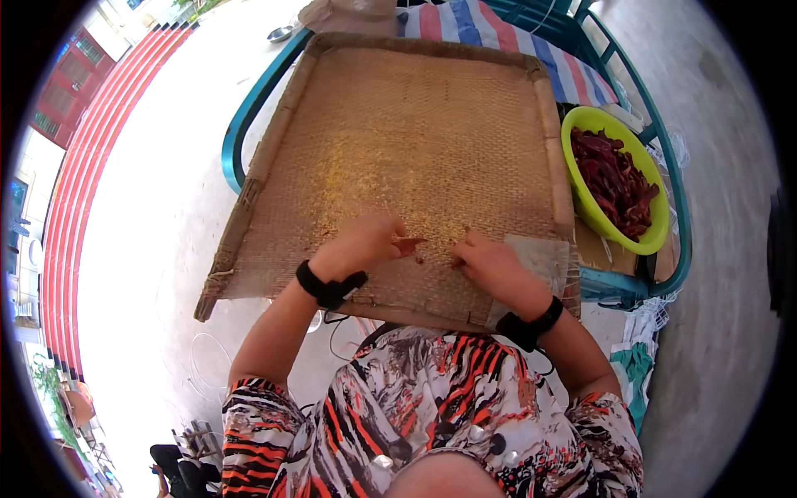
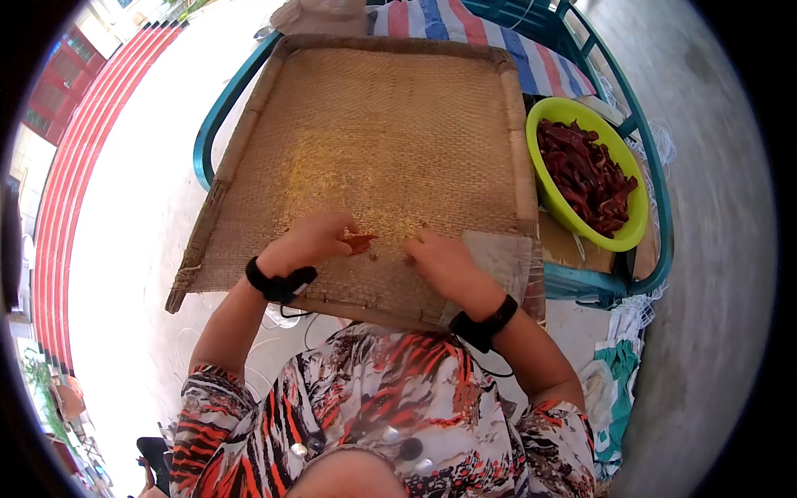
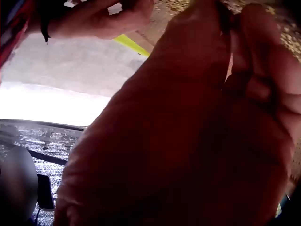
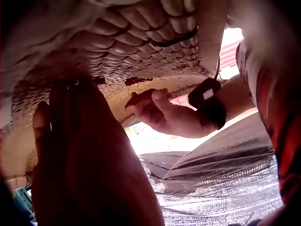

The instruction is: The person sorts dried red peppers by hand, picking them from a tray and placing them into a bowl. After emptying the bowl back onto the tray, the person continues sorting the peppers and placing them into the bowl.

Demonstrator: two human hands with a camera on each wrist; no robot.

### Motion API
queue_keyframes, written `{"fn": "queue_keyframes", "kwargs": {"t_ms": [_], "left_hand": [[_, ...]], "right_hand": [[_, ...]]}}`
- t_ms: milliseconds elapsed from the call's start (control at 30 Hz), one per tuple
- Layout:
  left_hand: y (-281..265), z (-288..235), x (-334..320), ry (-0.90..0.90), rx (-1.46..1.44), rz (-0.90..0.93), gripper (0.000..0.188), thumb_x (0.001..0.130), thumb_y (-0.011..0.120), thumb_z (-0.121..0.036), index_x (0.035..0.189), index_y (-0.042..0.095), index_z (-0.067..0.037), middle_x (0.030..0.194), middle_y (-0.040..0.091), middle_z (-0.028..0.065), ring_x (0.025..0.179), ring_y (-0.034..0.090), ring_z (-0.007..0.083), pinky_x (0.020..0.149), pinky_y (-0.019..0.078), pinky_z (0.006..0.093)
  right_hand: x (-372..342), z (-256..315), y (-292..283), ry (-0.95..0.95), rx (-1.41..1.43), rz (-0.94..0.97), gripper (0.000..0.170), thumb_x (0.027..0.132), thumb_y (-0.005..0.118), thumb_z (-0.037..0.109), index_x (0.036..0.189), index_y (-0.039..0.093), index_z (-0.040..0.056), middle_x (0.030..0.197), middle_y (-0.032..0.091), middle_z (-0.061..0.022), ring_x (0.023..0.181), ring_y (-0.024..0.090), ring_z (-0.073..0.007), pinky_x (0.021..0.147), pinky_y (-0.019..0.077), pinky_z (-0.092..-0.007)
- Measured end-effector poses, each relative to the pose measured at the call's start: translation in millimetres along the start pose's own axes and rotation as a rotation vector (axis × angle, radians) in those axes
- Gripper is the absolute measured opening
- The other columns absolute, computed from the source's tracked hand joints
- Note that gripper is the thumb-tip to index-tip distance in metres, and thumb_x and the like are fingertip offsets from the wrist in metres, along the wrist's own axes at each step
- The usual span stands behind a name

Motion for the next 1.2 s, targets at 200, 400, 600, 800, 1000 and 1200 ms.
{"fn": "queue_keyframes", "kwargs": {"t_ms": [200, 400, 600, 800, 1000, 1200], "left_hand": [[20, -7, 0, -0.025, 0.124, -0.005, 0.025, 0.078, 0.07, -0.016, 0.099, 0.062, -0.005, 0.094, 0.064, 0.0163, 0.093, 0.061, 0.0359, 0.078, 0.049, 0.0448], [21, -3, -1, -0.002, 0.036, -0.077, 0.018, 0.078, 0.068, -0.012, 0.091, 0.061, -0.002, 0.092, 0.063, 0.018, 0.089, 0.061, 0.0365, 0.076, 0.0484, 0.0437], [0, -52, 0, 0.063, -0.069, -0.077, 0.019, 0.077, 0.068, -0.008, 0.092, 0.06, 0.0, 0.091, 0.062, 0.0197, 0.085, 0.061, 0.0354, 0.072, 0.0484, 0.0421], [3, -61, 6, -0.041, -0.506, -0.113, 0.021, 0.084, 0.066, -0.005, 0.104, 0.06, -0.001, 0.09, 0.061, 0.0083, 0.08, 0.059, 0.0181, 0.069, 0.0484, 0.0302], [-2, -25, 4, -0.145, -0.665, -0.057, 0.021, 0.091, 0.064, -0.009, 0.109, 0.06, -0.001, 0.092, 0.059, 0.0029, 0.078, 0.059, 0.0112, 0.068, 0.0491, 0.0258], [8, 1, 5, -0.25, -0.736, 0.074, 0.022, 0.092, 0.064, -0.012, 0.11, 0.06, 0.0, 0.098, 0.061, 0.0045, 0.085, 0.061, 0.0145, 0.074, 0.0497, 0.0275]], "right_hand": [[0, -4, -2, -0.039, 0.113, -0.041, 0.014, 0.082, 0.064, 0.015, 0.095, 0.062, 0.0095, 0.097, 0.062, -0.0128, 0.087, 0.064, -0.0342, 0.074, 0.0516, -0.0431], [18, -9, 14, 0.195, 0.632, 0.067, 0.027, 0.088, 0.065, 0.011, 0.114, 0.06, 0.0043, 0.107, 0.066, -0.0083, 0.094, 0.064, -0.0183, 0.08, 0.0522, -0.0316], [28, 15, 13, 0.353, 1.464, 0.244, 0.031, 0.097, 0.06, 0.019, 0.12, 0.053, 0.0005, 0.11, 0.065, -0.0084, 0.096, 0.065, -0.0183, 0.087, 0.0537, -0.0323], [19, -12, 17, 0.479, 1.782, 0.081, 0.023, 0.101, 0.054, 0.02, 0.115, 0.055, 0.0009, 0.105, 0.064, -0.0087, 0.092, 0.065, -0.0171, 0.085, 0.0555, -0.0311], [-20, -103, -73, 0.161, 2.368, -0.67, 0.032, 0.1, 0.056, 0.022, 0.116, 0.054, -0.0061, 0.105, 0.064, -0.0144, 0.093, 0.066, -0.0222, 0.088, 0.0564, -0.0353], [-92, -117, -117, 0.312, 2.602, -0.626, 0.048, 0.1, 0.056, 0.031, 0.119, 0.05, -0.0121, 0.118, 0.06, -0.0251, 0.11, 0.062, -0.0317, 0.094, 0.0548, -0.0414]]}}
Point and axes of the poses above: each hand's wrist, its own x-axis towards the middle knuckle, its own y-axis out of the palm, z = x × y, the point moved 4 cm from there along x, towards the middle knuckle
